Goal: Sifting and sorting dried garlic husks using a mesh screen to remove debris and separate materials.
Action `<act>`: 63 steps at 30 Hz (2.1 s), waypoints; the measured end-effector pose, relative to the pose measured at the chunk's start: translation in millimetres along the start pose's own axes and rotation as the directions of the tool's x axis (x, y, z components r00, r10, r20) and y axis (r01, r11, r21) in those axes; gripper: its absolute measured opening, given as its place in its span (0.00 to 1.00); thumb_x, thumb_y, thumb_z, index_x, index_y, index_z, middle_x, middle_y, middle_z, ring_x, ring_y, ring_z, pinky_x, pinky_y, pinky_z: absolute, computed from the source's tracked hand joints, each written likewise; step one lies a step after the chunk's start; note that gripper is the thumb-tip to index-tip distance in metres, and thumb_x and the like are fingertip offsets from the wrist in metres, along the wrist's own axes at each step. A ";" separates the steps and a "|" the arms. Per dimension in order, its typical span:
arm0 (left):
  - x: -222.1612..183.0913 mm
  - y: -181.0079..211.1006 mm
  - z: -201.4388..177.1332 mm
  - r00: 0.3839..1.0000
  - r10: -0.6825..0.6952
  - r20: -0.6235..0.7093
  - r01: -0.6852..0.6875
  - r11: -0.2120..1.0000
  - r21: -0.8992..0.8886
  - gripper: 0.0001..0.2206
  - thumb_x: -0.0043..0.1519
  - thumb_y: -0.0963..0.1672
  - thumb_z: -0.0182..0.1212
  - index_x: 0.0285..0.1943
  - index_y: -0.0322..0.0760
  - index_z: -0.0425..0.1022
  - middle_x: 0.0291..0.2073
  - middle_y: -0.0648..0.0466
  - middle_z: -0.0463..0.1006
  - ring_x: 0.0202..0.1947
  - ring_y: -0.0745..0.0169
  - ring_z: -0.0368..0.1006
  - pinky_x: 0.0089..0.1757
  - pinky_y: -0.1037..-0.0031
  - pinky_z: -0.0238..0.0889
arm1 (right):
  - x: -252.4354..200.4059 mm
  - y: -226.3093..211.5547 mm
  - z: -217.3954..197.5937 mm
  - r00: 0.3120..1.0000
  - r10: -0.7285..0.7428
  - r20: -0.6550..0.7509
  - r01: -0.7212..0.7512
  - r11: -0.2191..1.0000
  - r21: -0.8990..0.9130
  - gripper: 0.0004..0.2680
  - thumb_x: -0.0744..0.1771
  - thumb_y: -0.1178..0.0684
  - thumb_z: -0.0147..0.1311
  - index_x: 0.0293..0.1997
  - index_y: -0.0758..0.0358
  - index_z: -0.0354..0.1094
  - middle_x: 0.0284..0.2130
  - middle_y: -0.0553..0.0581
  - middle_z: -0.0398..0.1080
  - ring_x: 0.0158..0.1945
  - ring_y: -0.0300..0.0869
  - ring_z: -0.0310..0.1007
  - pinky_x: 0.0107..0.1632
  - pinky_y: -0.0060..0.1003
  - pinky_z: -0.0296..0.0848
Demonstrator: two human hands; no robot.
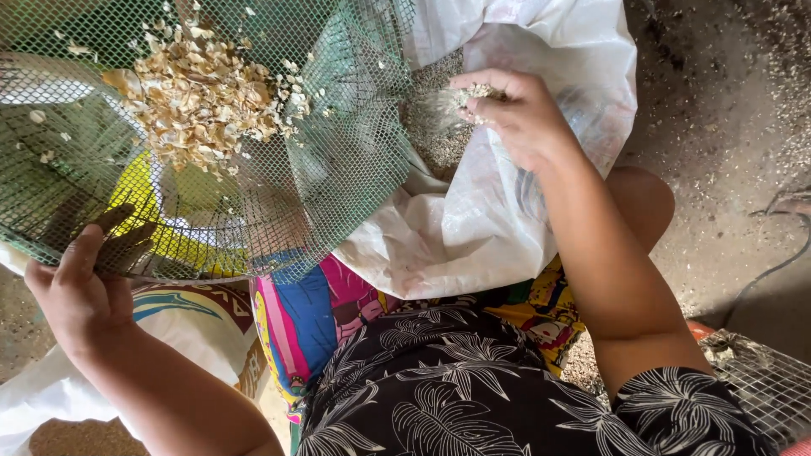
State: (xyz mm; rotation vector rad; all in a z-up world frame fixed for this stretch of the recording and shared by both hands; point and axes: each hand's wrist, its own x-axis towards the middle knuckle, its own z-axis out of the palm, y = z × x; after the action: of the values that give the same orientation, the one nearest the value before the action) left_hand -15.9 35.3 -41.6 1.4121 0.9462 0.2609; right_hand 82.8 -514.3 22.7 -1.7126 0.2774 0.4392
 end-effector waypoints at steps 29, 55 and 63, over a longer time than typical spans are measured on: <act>-23.2 19.2 20.0 0.993 0.048 0.108 -0.036 0.993 -0.114 0.23 0.57 0.41 0.71 0.53 0.33 0.59 0.50 0.40 0.74 0.44 0.56 0.88 0.41 0.62 0.92 | 14.4 13.4 -10.7 0.950 -0.310 -0.046 0.312 0.926 0.211 0.07 0.70 0.63 0.55 0.54 0.65 0.73 0.50 0.54 0.74 0.56 0.42 0.75 0.64 0.41 0.78; -15.6 12.4 15.6 0.998 0.024 0.057 -0.009 0.968 -0.250 0.27 0.51 0.38 0.76 0.50 0.33 0.57 0.56 0.37 0.75 0.47 0.45 0.89 0.42 0.49 0.95 | 8.6 -2.2 12.3 0.815 -0.578 0.043 0.552 0.750 -0.364 0.07 0.72 0.59 0.56 0.57 0.65 0.72 0.53 0.63 0.74 0.59 0.48 0.74 0.63 0.40 0.73; -17.7 15.5 14.8 0.996 0.020 0.089 0.006 0.961 -0.278 0.29 0.54 0.37 0.77 0.48 0.33 0.52 0.54 0.32 0.65 0.44 0.40 0.94 0.42 0.48 0.97 | 30.5 13.6 59.7 0.986 -0.075 0.146 0.105 0.972 -0.211 0.28 0.67 0.41 0.55 0.71 0.68 0.51 0.67 0.69 0.60 0.69 0.54 0.63 0.65 0.42 0.72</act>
State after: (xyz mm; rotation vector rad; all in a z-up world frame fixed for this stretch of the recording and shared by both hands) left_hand -11.1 15.9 -22.3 1.1585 0.7954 0.3191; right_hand 96.4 -456.5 -11.3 -1.8904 0.0522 0.5332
